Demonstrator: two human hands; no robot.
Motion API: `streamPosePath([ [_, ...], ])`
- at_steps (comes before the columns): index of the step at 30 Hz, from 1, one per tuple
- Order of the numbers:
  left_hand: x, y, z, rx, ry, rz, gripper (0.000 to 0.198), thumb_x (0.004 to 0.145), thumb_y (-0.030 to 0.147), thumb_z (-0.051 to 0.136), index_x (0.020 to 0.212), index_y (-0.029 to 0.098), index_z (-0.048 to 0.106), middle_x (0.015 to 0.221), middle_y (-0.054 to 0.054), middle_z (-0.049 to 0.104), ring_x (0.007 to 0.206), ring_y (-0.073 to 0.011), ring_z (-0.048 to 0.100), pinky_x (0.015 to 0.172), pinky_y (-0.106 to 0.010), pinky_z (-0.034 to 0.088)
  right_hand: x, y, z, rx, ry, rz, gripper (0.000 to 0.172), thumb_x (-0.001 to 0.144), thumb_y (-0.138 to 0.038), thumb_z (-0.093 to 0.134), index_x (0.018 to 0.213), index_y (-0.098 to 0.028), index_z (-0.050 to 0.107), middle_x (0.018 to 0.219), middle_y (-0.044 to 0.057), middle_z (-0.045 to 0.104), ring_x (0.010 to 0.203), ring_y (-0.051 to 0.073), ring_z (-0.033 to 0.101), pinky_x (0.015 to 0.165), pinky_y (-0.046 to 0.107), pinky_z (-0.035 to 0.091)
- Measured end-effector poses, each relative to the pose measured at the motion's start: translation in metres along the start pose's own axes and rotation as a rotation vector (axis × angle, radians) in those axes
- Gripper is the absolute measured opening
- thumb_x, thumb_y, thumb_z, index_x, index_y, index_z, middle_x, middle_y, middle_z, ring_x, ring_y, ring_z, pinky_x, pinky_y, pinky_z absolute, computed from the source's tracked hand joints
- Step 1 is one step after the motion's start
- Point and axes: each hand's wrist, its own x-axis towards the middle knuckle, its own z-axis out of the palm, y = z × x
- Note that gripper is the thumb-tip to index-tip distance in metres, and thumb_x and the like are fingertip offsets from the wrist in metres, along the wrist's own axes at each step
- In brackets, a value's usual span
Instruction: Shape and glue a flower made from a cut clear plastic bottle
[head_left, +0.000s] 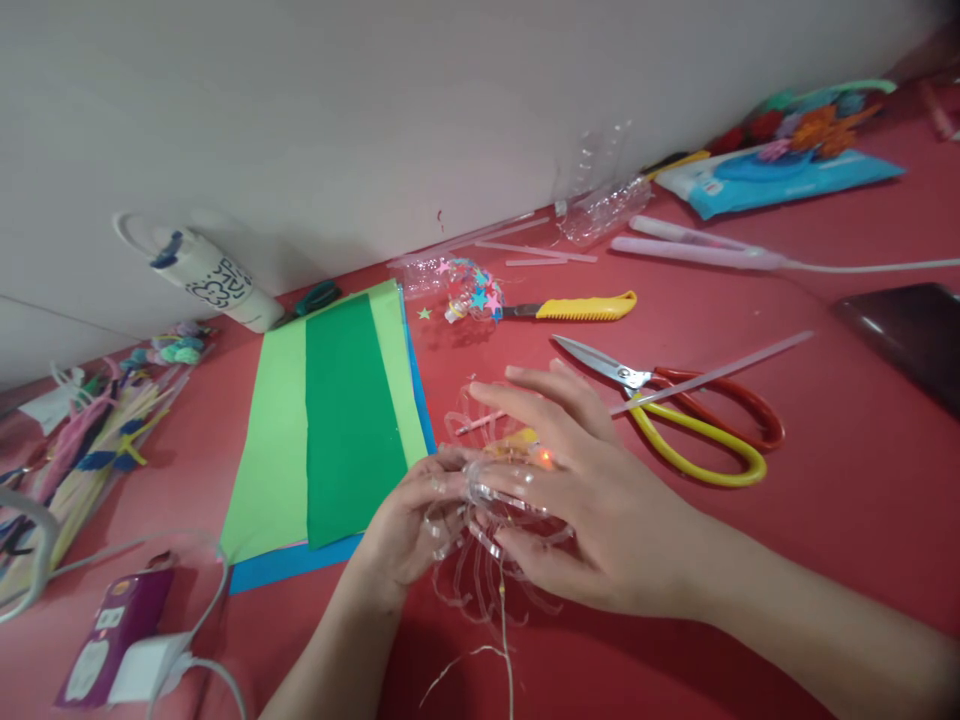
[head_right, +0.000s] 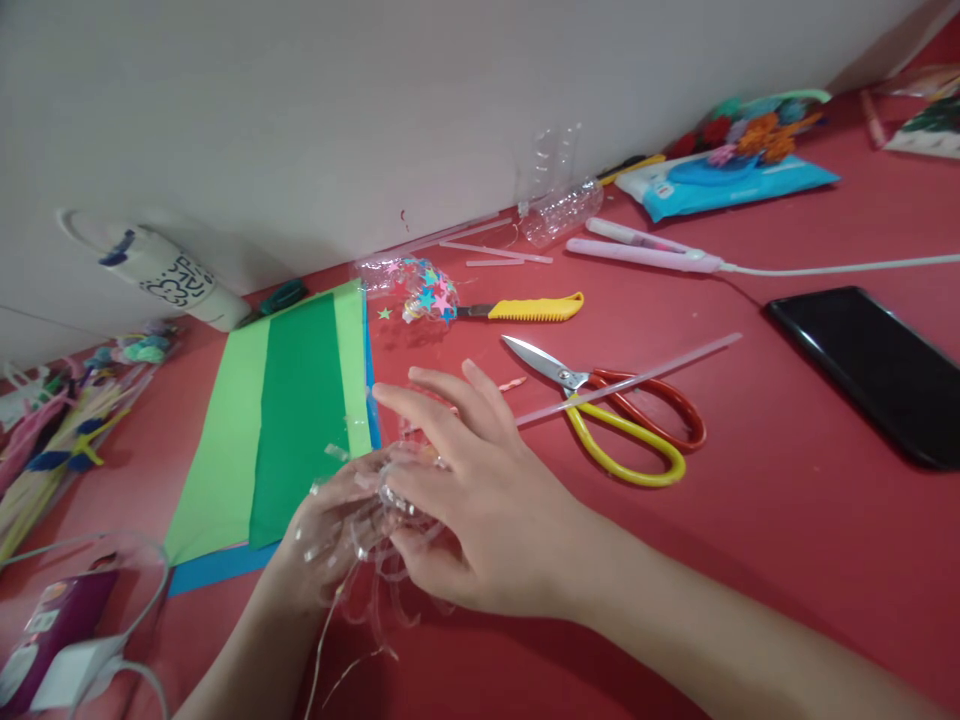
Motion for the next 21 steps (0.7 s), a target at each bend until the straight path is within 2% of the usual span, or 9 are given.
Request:
streamPosePath([
  [4,0.0004,-0.0002,-0.0025,-0.022,-0.053,-0.023,0.015,0.063,0.017,0.068,0.078,0.014,0.068,0.068,-0.001,0.067,0.056,-0.009,0.06,0.056,-0.017,0.048,0.0003,0.0012,-0.0016,0.054,-0.046,0.017,0.013,0.081,-0.024,0.055,0.086,-0.02,0.066,0.145,0.006,0.029,0.137,0.029,0.017,0.11,0.054,0.018],
  [8,0.0011,-0.0011,-0.0045,-0.045,-0.078,-0.038,0.02,0.064,0.016,0.067,0.083,0.013,0.068,0.064,-0.001,0.067,0.053,-0.0087,0.061,0.052,-0.016,0.048,0.0008,0.0016,-0.0019,0.015,-0.034,-0.019,0.014,0.081,-0.024,0.054,0.088,-0.021,0.066,0.143,0.007,0.032,0.136,0.028,0.019,0.11,0.056,0.016],
  [14,0.001,-0.001,-0.0036,-0.012,-0.04,-0.02,0.016,0.062,0.013,0.065,0.078,0.013,0.068,0.068,-0.003,0.068,0.056,-0.0107,0.062,0.056,-0.019,0.049,0.0006,0.0006,-0.0011,-0.044,-0.011,-0.052,0.013,0.08,-0.025,0.057,0.085,-0.021,0.067,0.142,0.007,0.038,0.134,0.03,0.024,0.109,0.057,0.016],
  [21,-0.0017,0.0005,0.0029,0.003,-0.041,-0.01,0.018,0.064,0.013,0.064,0.08,0.014,0.07,0.062,-0.001,0.066,0.049,-0.0098,0.058,0.052,-0.02,0.047,0.001,0.0005,-0.0014,-0.062,-0.006,-0.039,0.019,0.079,-0.025,0.056,0.094,-0.02,0.067,0.139,0.009,0.042,0.133,0.031,0.026,0.109,0.057,0.018],
])
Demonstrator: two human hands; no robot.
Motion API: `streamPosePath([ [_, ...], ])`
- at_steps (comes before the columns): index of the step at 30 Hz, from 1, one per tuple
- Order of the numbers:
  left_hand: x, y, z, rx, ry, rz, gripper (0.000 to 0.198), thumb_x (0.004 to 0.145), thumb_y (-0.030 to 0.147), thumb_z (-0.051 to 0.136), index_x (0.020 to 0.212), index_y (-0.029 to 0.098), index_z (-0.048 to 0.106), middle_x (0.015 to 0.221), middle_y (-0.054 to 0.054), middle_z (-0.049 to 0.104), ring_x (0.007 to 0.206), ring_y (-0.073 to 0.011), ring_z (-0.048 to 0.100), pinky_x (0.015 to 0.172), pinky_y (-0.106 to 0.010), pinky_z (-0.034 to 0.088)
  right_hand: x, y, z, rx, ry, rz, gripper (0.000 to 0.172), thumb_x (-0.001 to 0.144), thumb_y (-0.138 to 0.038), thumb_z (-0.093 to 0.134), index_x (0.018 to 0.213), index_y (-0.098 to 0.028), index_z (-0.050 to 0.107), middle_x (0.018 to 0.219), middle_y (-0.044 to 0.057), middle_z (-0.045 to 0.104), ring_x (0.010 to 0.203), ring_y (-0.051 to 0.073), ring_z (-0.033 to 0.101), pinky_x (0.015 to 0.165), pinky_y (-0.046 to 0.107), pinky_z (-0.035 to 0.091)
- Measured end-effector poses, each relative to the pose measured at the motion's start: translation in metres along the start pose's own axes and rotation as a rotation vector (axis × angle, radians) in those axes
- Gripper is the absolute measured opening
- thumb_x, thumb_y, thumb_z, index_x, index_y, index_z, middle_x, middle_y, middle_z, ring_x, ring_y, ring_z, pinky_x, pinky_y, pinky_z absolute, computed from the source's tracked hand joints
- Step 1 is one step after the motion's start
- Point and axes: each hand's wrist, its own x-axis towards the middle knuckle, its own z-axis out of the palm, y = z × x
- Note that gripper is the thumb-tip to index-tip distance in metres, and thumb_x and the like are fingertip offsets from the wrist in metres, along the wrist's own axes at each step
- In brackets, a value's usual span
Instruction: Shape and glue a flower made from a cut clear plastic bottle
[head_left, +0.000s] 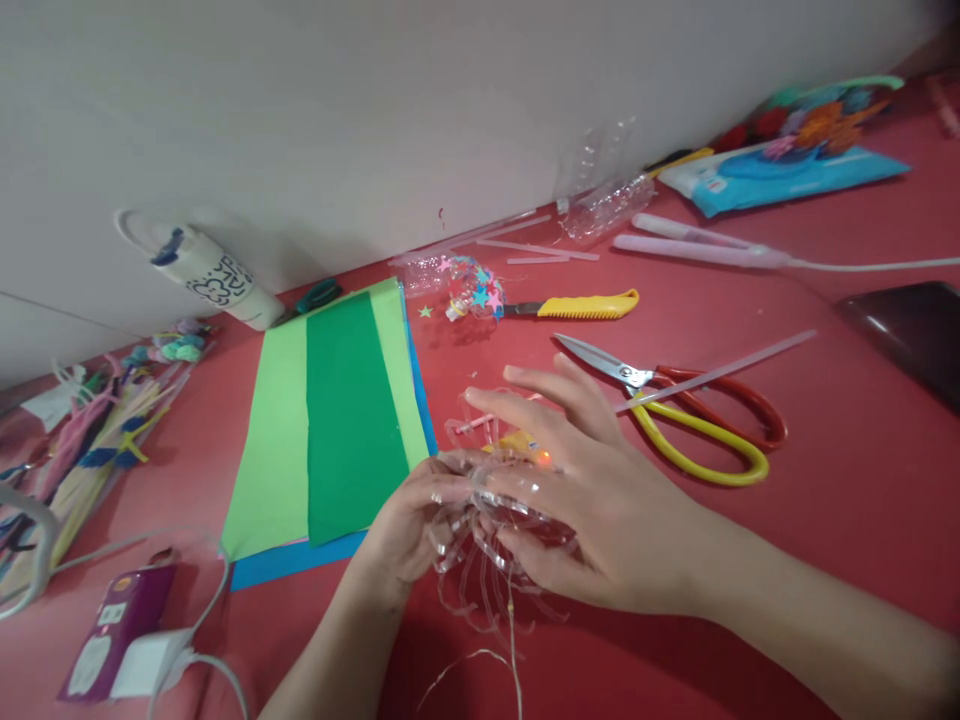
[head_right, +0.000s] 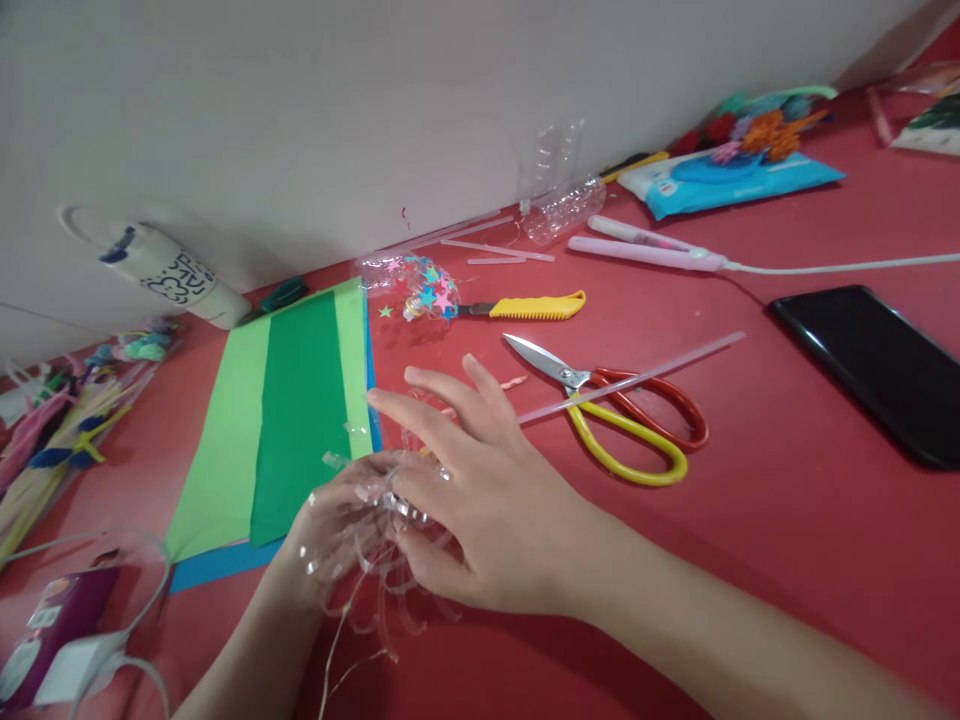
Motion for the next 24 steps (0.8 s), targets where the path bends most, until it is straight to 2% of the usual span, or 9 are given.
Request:
streamPosePath([
  [12,0.0077,-0.0022,-0.0056,0.043,-0.059,-0.005,0.021,0.06,0.014,0.065,0.08,0.014,0.071,0.061,-0.001,0.066,0.047,-0.0105,0.058,0.052,-0.022,0.047,0.0005,-0.0012,-0.0008,-0.017,-0.01,0.0,0.021,0.081,-0.026,0.054,0.096,-0.019,0.067,0.139,0.009,0.043,0.134,0.03,0.025,0.11,0.057,0.017],
  [16,0.0057,-0.001,-0.0029,0.039,-0.024,0.004,0.02,0.06,0.012,0.063,0.078,0.015,0.071,0.063,-0.001,0.066,0.051,-0.0102,0.059,0.054,-0.021,0.047,0.0,-0.0011,-0.0006,-0.023,-0.012,-0.004,0.022,0.08,-0.026,0.054,0.096,-0.019,0.067,0.139,0.009,0.044,0.133,0.03,0.025,0.11,0.058,0.016],
  [24,0.0068,-0.0024,-0.0046,0.026,-0.036,0.001,0.018,0.06,0.013,0.064,0.077,0.014,0.071,0.061,-0.002,0.066,0.049,-0.0105,0.059,0.052,-0.021,0.048,0.0,-0.0014,-0.0005,-0.029,-0.02,-0.001,0.021,0.083,-0.027,0.052,0.095,-0.019,0.067,0.139,0.008,0.042,0.135,0.029,0.023,0.111,0.056,0.014],
])
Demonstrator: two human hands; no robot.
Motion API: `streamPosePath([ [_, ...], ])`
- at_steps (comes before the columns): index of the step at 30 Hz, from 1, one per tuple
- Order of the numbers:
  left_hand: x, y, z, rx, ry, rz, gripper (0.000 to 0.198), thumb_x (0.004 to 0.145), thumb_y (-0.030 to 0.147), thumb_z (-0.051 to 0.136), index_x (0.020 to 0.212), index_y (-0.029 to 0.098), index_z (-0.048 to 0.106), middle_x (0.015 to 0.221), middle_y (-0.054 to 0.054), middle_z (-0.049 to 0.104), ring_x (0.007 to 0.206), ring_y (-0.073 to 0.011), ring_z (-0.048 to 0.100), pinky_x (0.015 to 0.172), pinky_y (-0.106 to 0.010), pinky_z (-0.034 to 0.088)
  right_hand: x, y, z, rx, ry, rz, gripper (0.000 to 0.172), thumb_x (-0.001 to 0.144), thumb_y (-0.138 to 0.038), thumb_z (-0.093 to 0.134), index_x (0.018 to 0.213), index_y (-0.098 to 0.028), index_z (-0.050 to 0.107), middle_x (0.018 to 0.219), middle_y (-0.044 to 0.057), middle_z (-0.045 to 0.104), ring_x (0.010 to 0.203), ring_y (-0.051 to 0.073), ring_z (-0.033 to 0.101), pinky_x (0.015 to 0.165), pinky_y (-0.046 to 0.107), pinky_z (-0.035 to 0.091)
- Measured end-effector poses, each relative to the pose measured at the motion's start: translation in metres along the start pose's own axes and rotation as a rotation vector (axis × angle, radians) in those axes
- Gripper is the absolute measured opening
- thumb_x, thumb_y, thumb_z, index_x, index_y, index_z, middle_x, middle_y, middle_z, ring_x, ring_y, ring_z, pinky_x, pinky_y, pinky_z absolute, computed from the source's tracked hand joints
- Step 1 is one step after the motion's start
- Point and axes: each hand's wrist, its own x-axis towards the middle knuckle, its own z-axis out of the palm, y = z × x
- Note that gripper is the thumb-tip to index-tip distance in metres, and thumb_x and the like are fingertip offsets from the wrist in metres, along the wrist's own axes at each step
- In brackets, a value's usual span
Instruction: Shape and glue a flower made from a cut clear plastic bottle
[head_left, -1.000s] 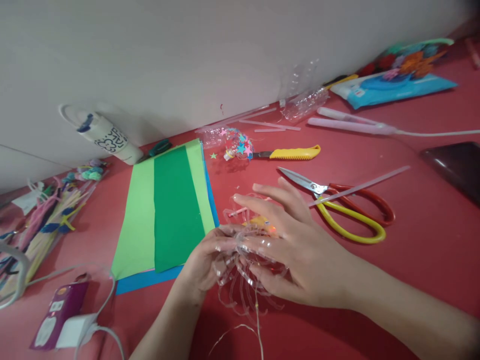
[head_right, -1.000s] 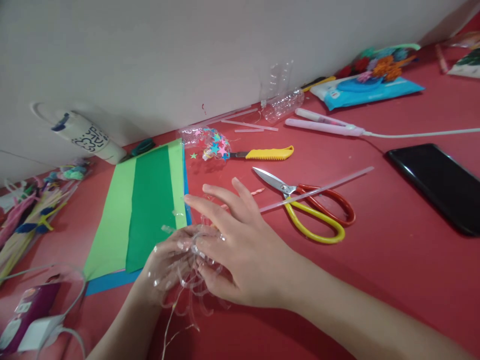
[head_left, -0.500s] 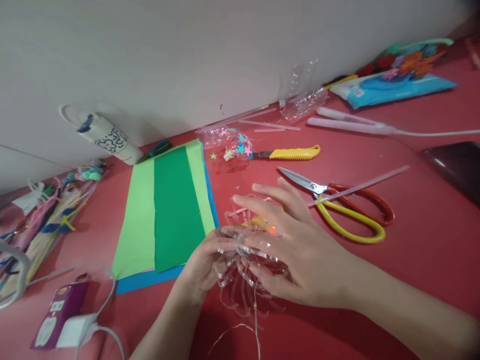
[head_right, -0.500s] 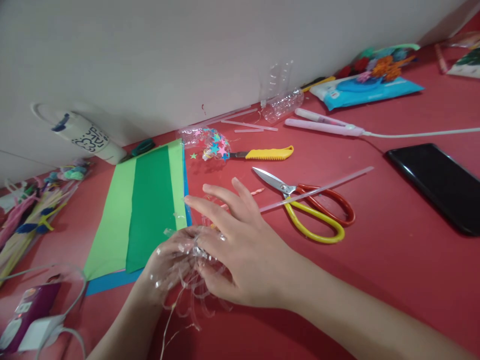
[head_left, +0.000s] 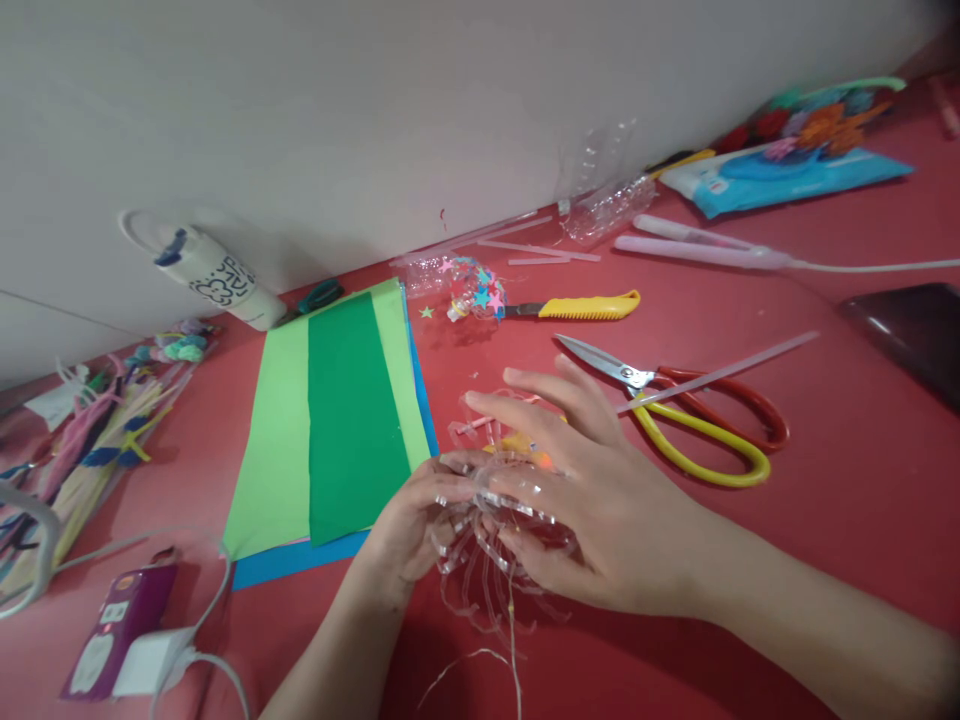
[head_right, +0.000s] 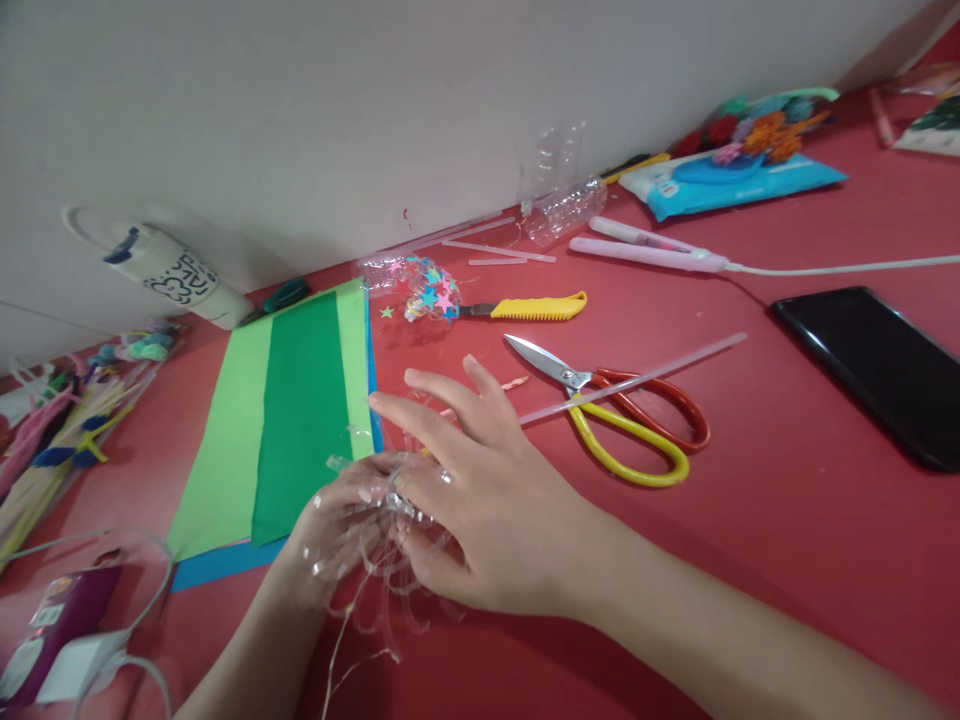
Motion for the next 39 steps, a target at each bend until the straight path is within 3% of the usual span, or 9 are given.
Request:
streamPosePath([
  [21,0.002,-0.001,-0.003,-0.007,-0.049,0.001,0.019,0.062,0.013,0.065,0.08,0.012,0.071,0.062,-0.003,0.067,0.05,-0.0112,0.061,0.054,-0.019,0.049,0.0,0.001,0.001,0.002,0.005,0.005,0.02,0.083,-0.026,0.052,0.094,-0.019,0.067,0.14,0.008,0.042,0.134,0.029,0.024,0.112,0.056,0.014],
  [27,0.001,-0.002,-0.005,-0.038,-0.041,0.019,0.011,0.066,0.016,0.066,0.076,0.013,0.07,0.058,-0.001,0.065,0.045,-0.0073,0.057,0.051,-0.015,0.049,0.002,0.004,0.002,0.105,0.017,0.035,0.019,0.079,-0.022,0.056,0.094,-0.021,0.068,0.142,0.008,0.038,0.134,0.03,0.023,0.11,0.056,0.019],
  [32,-0.001,0.002,-0.006,-0.095,-0.11,0.008,0.021,0.066,0.012,0.062,0.085,0.009,0.071,0.07,-0.007,0.069,0.058,-0.0116,0.064,0.056,-0.017,0.053,0.002,0.014,0.003,0.209,0.051,0.105,0.016,0.075,-0.018,0.06,0.088,-0.022,0.068,0.143,0.007,0.034,0.134,0.029,0.025,0.108,0.053,0.024],
  [36,-0.004,0.005,-0.003,-0.084,-0.067,0.101,0.027,0.065,0.007,0.064,0.091,0.01,0.07,0.077,-0.006,0.069,0.061,-0.0108,0.065,0.059,-0.017,0.054,0.002,0.02,0.006,0.239,0.07,0.127,0.019,0.075,-0.02,0.061,0.093,-0.024,0.066,0.146,0.005,0.029,0.134,0.029,0.025,0.106,0.053,0.028],
  [39,-0.007,0.006,-0.001,-0.074,-0.03,0.166,0.024,0.065,0.01,0.07,0.089,0.013,0.07,0.07,-0.002,0.067,0.055,-0.0075,0.061,0.054,-0.014,0.051,0.002,0.019,0.007,0.215,0.096,0.117,0.023,0.076,-0.021,0.06,0.097,-0.027,0.066,0.147,0.002,0.027,0.136,0.032,0.021,0.104,0.056,0.03],
])
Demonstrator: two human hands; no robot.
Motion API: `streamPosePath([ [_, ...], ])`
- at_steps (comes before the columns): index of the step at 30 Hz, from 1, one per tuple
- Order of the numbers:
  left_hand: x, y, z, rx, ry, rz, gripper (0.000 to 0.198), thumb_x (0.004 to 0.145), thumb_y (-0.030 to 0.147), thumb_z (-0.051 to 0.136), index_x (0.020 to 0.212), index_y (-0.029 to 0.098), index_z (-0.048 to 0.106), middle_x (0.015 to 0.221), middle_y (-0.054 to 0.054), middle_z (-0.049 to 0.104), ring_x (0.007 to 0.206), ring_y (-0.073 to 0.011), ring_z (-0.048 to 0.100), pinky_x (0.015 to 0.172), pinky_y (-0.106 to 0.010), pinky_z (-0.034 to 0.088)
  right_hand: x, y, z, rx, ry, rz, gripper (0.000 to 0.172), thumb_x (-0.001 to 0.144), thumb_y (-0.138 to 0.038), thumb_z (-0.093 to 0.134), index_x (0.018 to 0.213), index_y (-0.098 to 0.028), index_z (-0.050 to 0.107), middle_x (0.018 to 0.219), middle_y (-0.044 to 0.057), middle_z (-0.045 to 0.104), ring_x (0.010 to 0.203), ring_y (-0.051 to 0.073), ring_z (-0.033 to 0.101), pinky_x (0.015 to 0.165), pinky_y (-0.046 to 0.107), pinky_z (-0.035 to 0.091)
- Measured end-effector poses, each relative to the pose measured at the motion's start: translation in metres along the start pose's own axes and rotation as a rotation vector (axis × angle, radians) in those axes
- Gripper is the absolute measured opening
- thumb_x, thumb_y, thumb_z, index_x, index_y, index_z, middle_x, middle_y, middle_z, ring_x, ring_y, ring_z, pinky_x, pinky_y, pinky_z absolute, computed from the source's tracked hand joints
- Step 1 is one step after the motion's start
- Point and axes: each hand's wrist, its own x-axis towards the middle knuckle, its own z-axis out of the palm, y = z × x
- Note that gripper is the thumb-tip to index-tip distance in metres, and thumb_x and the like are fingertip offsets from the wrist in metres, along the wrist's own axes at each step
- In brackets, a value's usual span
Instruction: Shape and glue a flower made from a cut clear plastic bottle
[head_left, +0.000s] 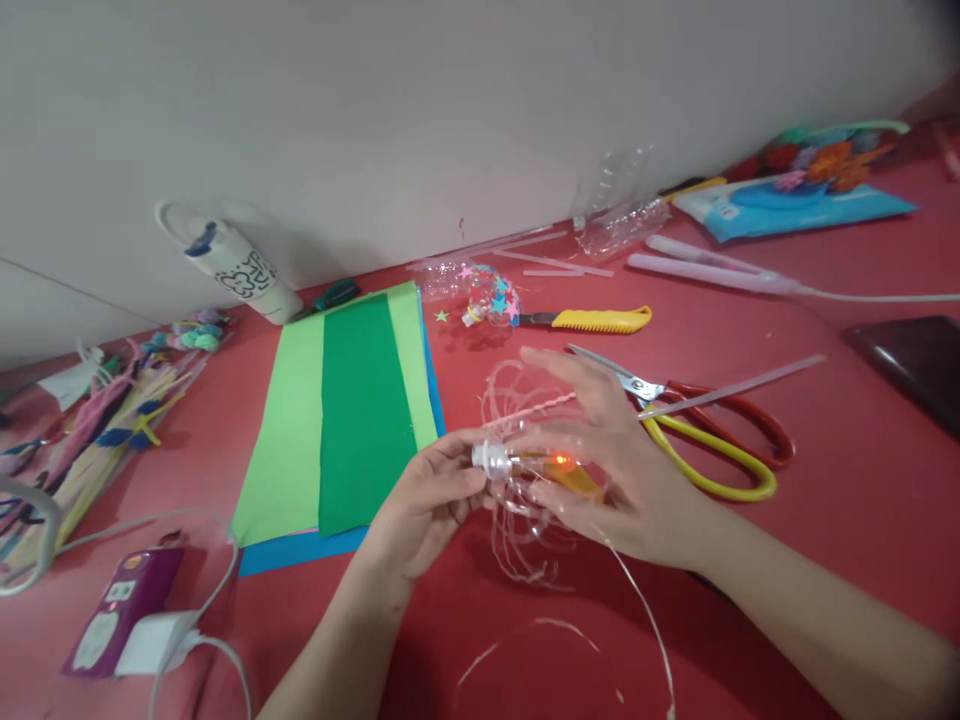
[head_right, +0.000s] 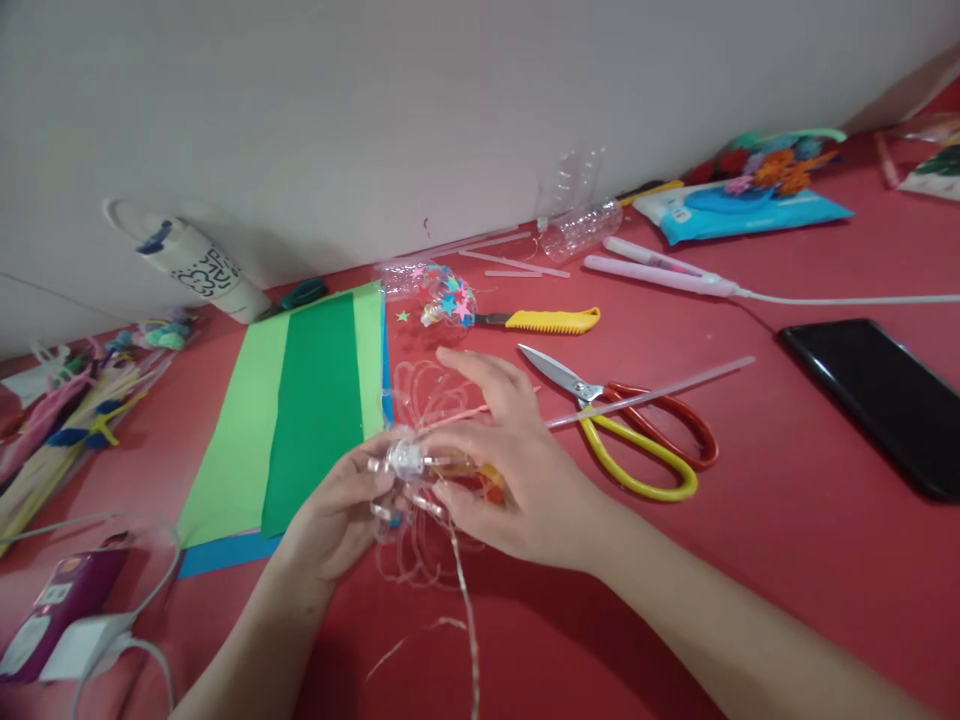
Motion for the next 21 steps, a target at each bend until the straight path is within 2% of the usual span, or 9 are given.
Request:
streamPosePath([
  [4,-0.002,0.002,0.0,0.009,0.057,0.112,0.026,0.064,0.011,0.072,0.089,0.015,0.068,0.073,-0.001,0.068,0.056,-0.0071,0.061,0.054,-0.014,0.05,-0.001,-0.002,-0.001,0.028,0.089,-0.013,0.032,0.076,-0.021,0.059,0.106,-0.03,0.062,0.149,0.0,0.024,0.137,0.034,0.02,0.103,0.06,0.029],
  [7,-0.001,0.002,-0.001,-0.007,0.097,0.204,0.025,0.066,0.008,0.069,0.089,0.016,0.066,0.075,-0.001,0.068,0.063,-0.0096,0.065,0.061,-0.017,0.053,-0.001,-0.001,-0.002,0.142,0.304,0.002,0.032,0.078,-0.019,0.056,0.108,-0.03,0.061,0.149,0.0,0.023,0.135,0.032,0.026,0.106,0.057,0.028],
  [10,0.001,0.002,-0.003,-0.132,0.123,0.216,0.023,0.066,0.004,0.063,0.086,0.016,0.065,0.078,-0.001,0.069,0.071,-0.0116,0.067,0.071,-0.021,0.055,0.0,0.003,-0.002,0.162,0.598,0.093,0.023,0.082,-0.017,0.054,0.1,-0.028,0.063,0.131,0.005,0.044,0.12,0.026,0.044,0.101,0.047,0.036],
  [12,0.003,0.001,-0.004,-0.224,0.15,0.172,0.017,0.068,0.004,0.06,0.081,0.014,0.065,0.079,-0.003,0.07,0.076,-0.0131,0.068,0.077,-0.023,0.055,-0.001,0.005,-0.001,0.165,0.692,0.125,0.018,0.085,-0.016,0.051,0.092,-0.026,0.064,0.106,0.006,0.056,0.102,0.023,0.053,0.089,0.042,0.042],
  [14,0.004,0.002,-0.005,-0.28,0.173,0.127,0.013,0.072,0.005,0.056,0.079,0.012,0.065,0.08,-0.007,0.071,0.079,-0.015,0.068,0.077,-0.024,0.055,-0.002,0.006,0.0,0.221,0.672,0.095,0.017,0.086,-0.016,0.047,0.084,-0.025,0.061,0.086,0.004,0.058,0.086,0.021,0.055,0.076,0.038,0.044],
  [16,0.004,0.003,-0.004,-0.309,0.171,0.114,0.014,0.075,0.006,0.054,0.082,0.01,0.065,0.085,-0.009,0.072,0.081,-0.0163,0.069,0.075,-0.024,0.055,-0.002,0.004,0.0,0.262,0.588,0.062,0.018,0.089,-0.016,0.043,0.082,-0.024,0.058,0.079,0.003,0.057,0.079,0.02,0.054,0.069,0.035,0.043],
  [21,0.001,0.018,0.008,-0.357,0.135,0.106,0.018,0.083,0.009,0.049,0.09,0.009,0.066,0.096,-0.011,0.072,0.092,-0.0164,0.067,0.083,-0.024,0.053,0.007,-0.012,-0.003,0.128,0.247,0.086,0.02,0.092,-0.018,0.039,0.079,-0.023,0.052,0.071,0.0,0.054,0.067,0.015,0.052,0.062,0.03,0.042],
])
